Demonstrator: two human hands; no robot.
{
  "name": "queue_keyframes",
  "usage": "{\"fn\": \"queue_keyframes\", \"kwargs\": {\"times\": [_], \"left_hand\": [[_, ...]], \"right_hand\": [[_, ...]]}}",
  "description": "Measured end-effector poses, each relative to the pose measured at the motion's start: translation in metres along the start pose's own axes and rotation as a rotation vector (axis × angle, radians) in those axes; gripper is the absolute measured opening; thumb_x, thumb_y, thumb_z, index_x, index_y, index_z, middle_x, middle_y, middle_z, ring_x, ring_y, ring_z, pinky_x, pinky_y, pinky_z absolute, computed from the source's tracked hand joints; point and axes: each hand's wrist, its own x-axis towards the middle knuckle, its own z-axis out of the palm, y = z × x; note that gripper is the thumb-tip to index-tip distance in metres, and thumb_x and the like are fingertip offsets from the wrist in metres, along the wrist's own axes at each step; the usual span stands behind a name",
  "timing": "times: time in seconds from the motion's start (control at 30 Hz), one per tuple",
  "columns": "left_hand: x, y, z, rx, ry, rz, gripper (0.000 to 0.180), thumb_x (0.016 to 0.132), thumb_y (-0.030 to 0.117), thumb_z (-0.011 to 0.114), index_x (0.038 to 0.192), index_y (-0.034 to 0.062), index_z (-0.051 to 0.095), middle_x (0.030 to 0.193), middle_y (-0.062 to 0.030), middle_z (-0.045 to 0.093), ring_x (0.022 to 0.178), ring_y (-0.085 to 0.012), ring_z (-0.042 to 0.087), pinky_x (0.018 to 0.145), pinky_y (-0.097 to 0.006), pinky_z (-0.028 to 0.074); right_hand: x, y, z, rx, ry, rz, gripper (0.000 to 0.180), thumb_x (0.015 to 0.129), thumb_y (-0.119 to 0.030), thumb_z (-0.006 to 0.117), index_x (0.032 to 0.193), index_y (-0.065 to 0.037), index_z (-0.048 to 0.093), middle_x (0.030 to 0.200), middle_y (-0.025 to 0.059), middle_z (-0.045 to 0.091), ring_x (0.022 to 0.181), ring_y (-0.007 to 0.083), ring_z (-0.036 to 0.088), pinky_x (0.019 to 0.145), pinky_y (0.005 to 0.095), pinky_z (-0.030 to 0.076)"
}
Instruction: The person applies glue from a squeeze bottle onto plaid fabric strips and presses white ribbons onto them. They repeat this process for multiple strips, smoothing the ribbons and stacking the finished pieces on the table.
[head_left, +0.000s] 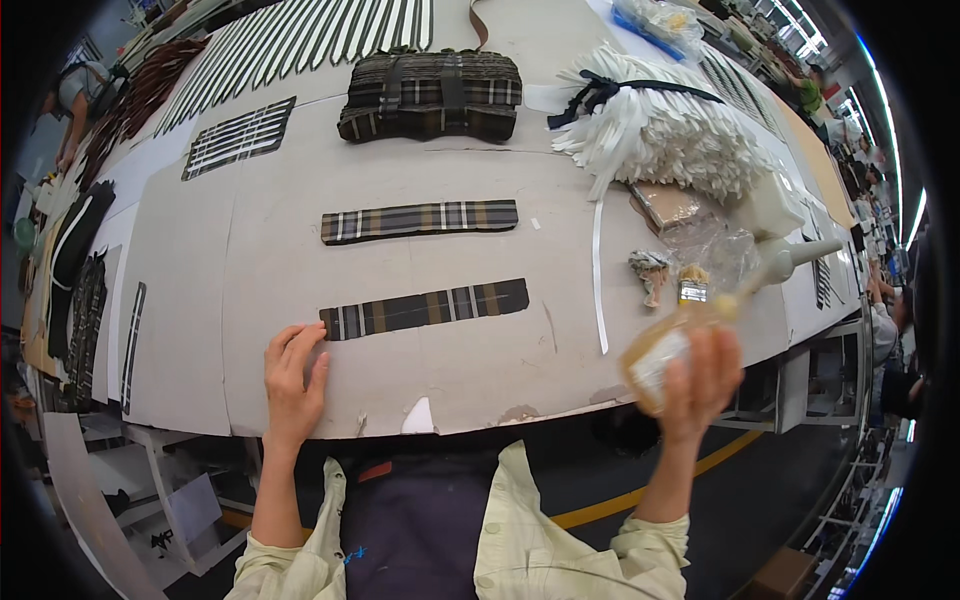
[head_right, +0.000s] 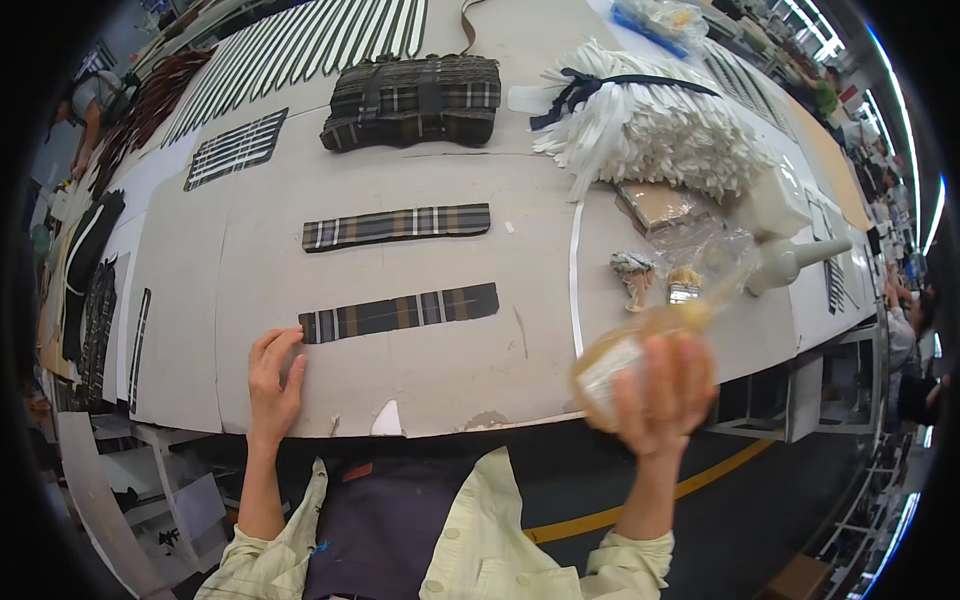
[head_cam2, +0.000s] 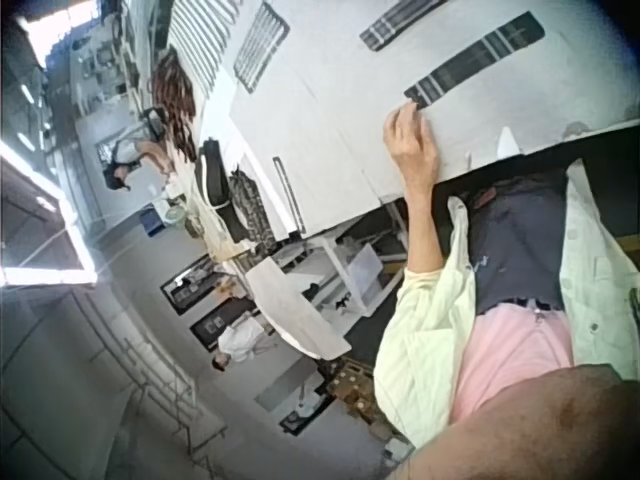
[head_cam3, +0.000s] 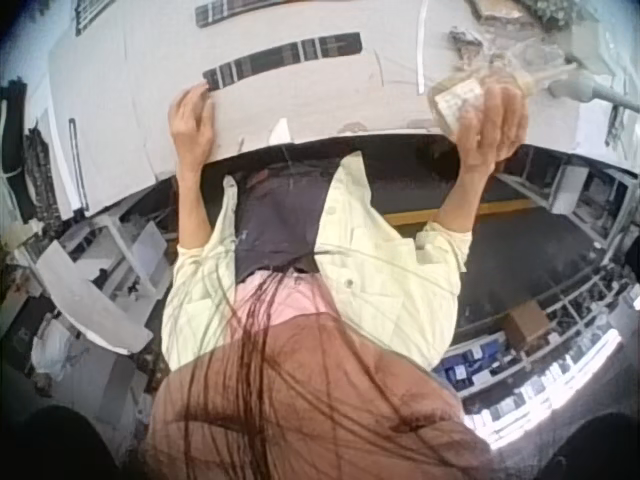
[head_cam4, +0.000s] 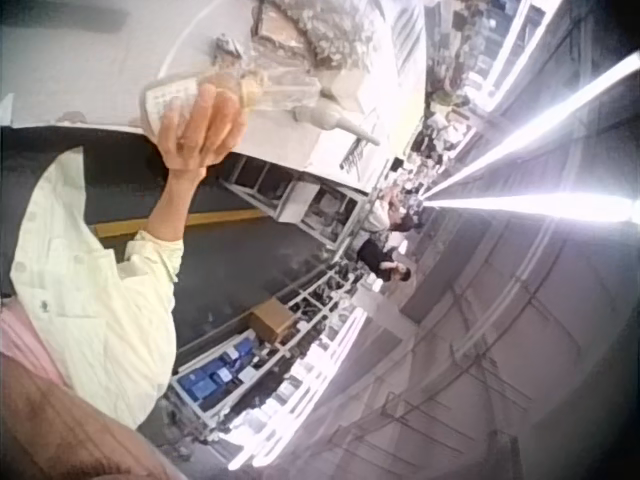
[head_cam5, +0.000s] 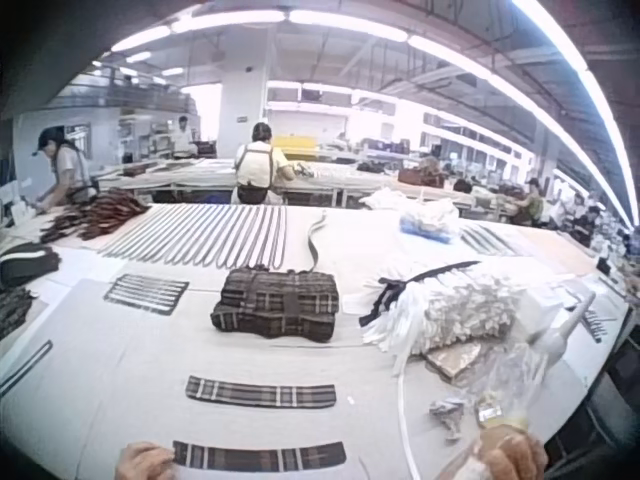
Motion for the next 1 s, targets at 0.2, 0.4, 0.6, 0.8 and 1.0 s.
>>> {"fn": "queue_keyframes", "kwargs": {"times": [0.2, 0.4, 0.6, 0.8, 1.0], "left_hand": [[0.011, 0.002, -0.006, -0.007, -0.091, 0.024, 0.025, 0.089, 0.003, 0.062, 0.114, 0.0013, 0.063, 0.119, -0.0103, 0.067, 0.116, -0.0309, 0.057, 0.099, -0.043, 0.044], [0.012, -0.003, -0.012, 0.113, -0.084, 0.126, 0.020, 0.089, 0.002, 0.061, 0.108, 0.0010, 0.065, 0.117, -0.0097, 0.068, 0.112, -0.0314, 0.059, 0.097, -0.042, 0.045], [0.022, -0.007, -0.003, -0.079, -0.032, 0.061, 0.013, 0.089, 0.001, 0.062, 0.101, -0.0003, 0.067, 0.111, -0.0105, 0.071, 0.108, -0.0307, 0.060, 0.094, -0.040, 0.046], [0.015, -0.012, -0.001, -0.144, 0.032, -0.108, 0.011, 0.090, 0.000, 0.062, 0.098, -0.0017, 0.068, 0.110, -0.0115, 0.067, 0.108, -0.0288, 0.061, 0.094, -0.037, 0.047], [0.009, -0.031, 0.014, -0.254, 0.145, -0.183, 0.018, 0.092, -0.002, 0.059, 0.109, -0.0018, 0.066, 0.127, -0.0131, 0.058, 0.116, -0.0268, 0.058, 0.097, -0.034, 0.048]], "right_hand": [[0.039, 0.091, -0.055, 0.236, 0.936, 0.735, 0.044, 0.095, -0.010, 0.064, 0.132, 0.006, 0.045, 0.139, 0.0294, 0.049, 0.127, 0.0439, 0.052, 0.103, 0.0517, 0.052], [-0.129, 0.167, 0.007, 2.421, 1.807, 1.242, 0.052, 0.085, -0.008, 0.062, 0.135, 0.002, 0.052, 0.145, 0.0252, 0.048, 0.133, 0.0449, 0.047, 0.097, 0.0492, 0.056], [-0.202, 0.139, 0.089, 2.327, 2.041, 1.328, 0.047, 0.088, -0.016, 0.061, 0.132, 0.001, 0.055, 0.132, 0.0183, 0.060, 0.115, 0.0365, 0.064, 0.079, 0.0414, 0.063], [-0.089, 0.073, 0.065, 2.035, 1.432, 1.535, 0.056, 0.098, -0.041, 0.059, 0.135, 0.000, 0.051, 0.126, 0.0163, 0.063, 0.097, 0.0270, 0.069, 0.071, 0.0326, 0.060], [0.012, -0.025, 0.111, 0.587, -0.271, 0.974, 0.043, 0.089, -0.036, 0.073, 0.109, 0.002, 0.066, 0.095, 0.0190, 0.068, 0.083, 0.0306, 0.069, 0.070, 0.0413, 0.054]]}}
